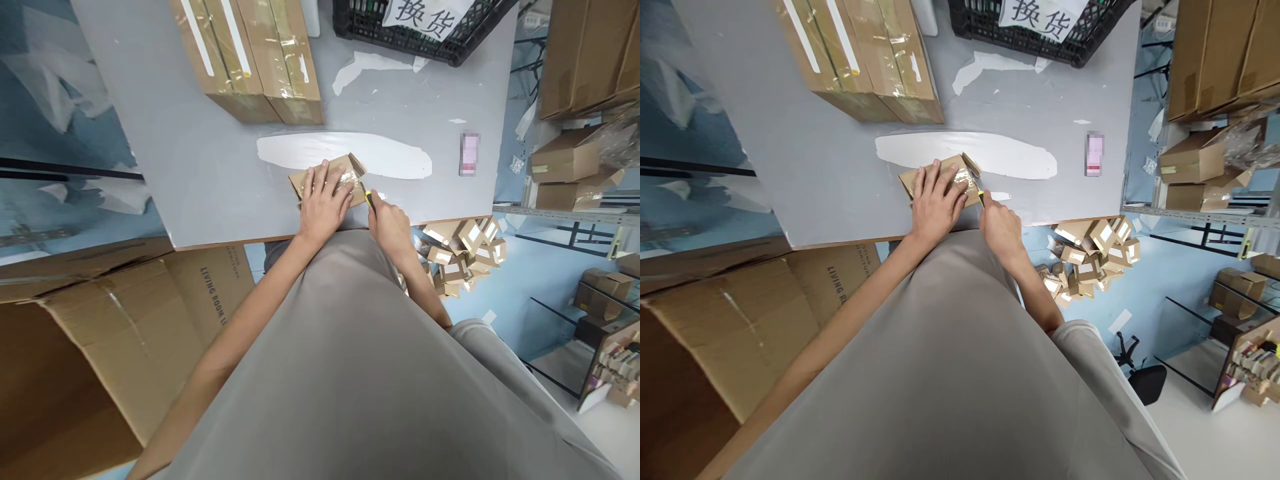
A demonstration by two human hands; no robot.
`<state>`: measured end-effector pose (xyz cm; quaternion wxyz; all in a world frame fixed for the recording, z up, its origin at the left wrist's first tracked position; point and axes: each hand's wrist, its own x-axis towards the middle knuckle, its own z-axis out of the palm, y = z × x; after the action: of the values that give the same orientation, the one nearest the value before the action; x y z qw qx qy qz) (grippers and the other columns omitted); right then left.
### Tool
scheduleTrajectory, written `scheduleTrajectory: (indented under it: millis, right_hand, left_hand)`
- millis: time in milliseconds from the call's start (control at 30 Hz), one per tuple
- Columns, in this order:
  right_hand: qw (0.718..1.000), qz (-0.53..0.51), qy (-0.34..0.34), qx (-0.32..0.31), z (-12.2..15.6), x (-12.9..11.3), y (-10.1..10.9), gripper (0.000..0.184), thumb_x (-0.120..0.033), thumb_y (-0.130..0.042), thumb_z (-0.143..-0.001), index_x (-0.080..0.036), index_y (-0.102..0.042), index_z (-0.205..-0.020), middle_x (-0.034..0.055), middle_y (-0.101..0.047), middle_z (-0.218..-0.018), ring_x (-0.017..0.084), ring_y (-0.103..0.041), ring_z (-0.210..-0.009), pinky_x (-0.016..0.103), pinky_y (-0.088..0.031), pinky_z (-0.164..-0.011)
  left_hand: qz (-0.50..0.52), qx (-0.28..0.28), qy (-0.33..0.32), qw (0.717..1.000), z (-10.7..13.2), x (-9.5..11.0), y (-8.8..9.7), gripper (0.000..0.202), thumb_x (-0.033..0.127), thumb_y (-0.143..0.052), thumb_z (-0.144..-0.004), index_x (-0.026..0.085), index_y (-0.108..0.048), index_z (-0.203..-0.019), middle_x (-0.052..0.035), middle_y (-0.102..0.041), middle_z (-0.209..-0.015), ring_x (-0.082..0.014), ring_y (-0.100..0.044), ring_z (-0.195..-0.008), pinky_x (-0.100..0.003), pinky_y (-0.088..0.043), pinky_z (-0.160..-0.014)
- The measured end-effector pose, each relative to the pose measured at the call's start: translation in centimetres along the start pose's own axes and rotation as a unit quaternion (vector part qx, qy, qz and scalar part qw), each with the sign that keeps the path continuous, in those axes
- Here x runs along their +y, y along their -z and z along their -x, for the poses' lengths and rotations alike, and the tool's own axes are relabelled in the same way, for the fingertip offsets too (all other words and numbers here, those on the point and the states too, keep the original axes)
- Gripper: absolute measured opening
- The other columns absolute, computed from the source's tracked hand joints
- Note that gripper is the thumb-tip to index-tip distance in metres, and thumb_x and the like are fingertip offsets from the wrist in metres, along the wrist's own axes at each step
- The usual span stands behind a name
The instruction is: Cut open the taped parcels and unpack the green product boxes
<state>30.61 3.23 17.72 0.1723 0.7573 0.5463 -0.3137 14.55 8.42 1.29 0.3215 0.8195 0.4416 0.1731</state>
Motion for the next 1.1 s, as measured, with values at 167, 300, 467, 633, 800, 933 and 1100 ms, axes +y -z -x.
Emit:
scheduleTrajectory:
  millis: [167, 300, 467, 633, 800, 933, 1100]
  right_hand:
    - [1.000, 0.007, 0.002, -0.001, 0.4, 0.1, -0.2, 0.065, -0.020, -0.035, -0.123, -0.015, -0.043, -0.188, 0.0244, -0.085, -0.148, 0.038, -0.083, -0.136, 0.049, -0.063, -0.116]
    - [1.000, 0.007, -0.006, 0.005, 0.3, -0.1, -0.8, 0.065, -0.019, -0.035, -0.124, -0.014, -0.042, -0.188, 0.0244, -0.085, -0.147, 0.037, -0.083, -0.135, 0.049, -0.064, -0.116]
    - [0.999, 0.021, -0.021, 0.028, -0.3, -1.4, -1.7, 0.068, -0.013, -0.035, -0.121, -0.016, -0.039, -0.189, 0.0246, -0.081, -0.154, 0.033, -0.085, -0.131, 0.045, -0.067, -0.113]
    - [0.999, 0.024, -0.027, 0.031, -1.0, -2.8, -1.7, 0.070, -0.015, -0.038, -0.122, -0.017, -0.035, -0.191, 0.0282, -0.076, -0.161, 0.035, -0.085, -0.134, 0.046, -0.069, -0.112]
    - [0.999, 0.015, -0.029, 0.037, -2.2, -3.6, -1.5, 0.068, -0.024, -0.040, -0.124, -0.018, -0.034, -0.192, 0.0286, -0.075, -0.162, 0.036, -0.085, -0.136, 0.047, -0.067, -0.114]
    - [0.998, 0.008, -0.035, 0.045, -2.9, -3.7, -1.1, 0.064, -0.018, -0.034, -0.124, -0.013, -0.041, -0.187, 0.0281, -0.078, -0.157, 0.034, -0.084, -0.137, 0.045, -0.066, -0.116]
    - [0.999, 0.023, -0.041, 0.027, -1.2, -2.7, -1.1, 0.064, -0.018, -0.042, -0.125, -0.017, -0.041, -0.188, 0.0252, -0.083, -0.149, 0.032, -0.085, -0.135, 0.042, -0.067, -0.112]
  left_hand:
    - [0.004, 0.004, 0.000, 1.000, 0.0, 0.2, 0.2, 0.050, 0.050, -0.050, -0.123, 0.030, -0.074, -0.162, -0.0098, -0.060, -0.186, -0.0361, -0.035, -0.187, -0.069, -0.015, -0.157]
    - [0.003, 0.006, -0.008, 1.000, 0.1, 0.2, 0.1, 0.051, 0.054, -0.055, -0.122, 0.030, -0.073, -0.163, -0.0112, -0.061, -0.185, -0.0374, -0.035, -0.187, -0.070, -0.016, -0.156]
    - [0.005, 0.006, 0.004, 1.000, -0.3, 0.0, 0.0, 0.050, 0.054, -0.055, -0.122, 0.031, -0.074, -0.162, -0.0107, -0.059, -0.187, -0.0374, -0.033, -0.187, -0.069, -0.013, -0.157]
    - [0.029, 0.018, 0.022, 0.999, -0.9, -0.1, -0.1, 0.056, 0.062, -0.056, -0.120, 0.034, -0.072, -0.165, -0.0085, -0.057, -0.189, -0.0356, -0.031, -0.188, -0.067, -0.010, -0.158]
    - [0.060, 0.033, 0.032, 0.997, -1.4, 0.3, -0.1, 0.060, 0.064, -0.056, -0.119, 0.035, -0.069, -0.169, -0.0093, -0.057, -0.188, -0.0362, -0.028, -0.189, -0.068, -0.009, -0.157]
    - [0.055, 0.040, 0.040, 0.997, -1.7, 0.5, -0.1, 0.059, 0.061, -0.055, -0.119, 0.034, -0.069, -0.170, -0.0092, -0.056, -0.189, -0.0364, -0.026, -0.190, -0.069, -0.008, -0.157]
    - [0.045, 0.025, 0.032, 0.998, -0.6, 0.7, -0.2, 0.053, 0.055, -0.049, -0.122, 0.033, -0.074, -0.162, -0.0099, -0.062, -0.185, -0.0345, -0.032, -0.188, -0.069, -0.013, -0.157]
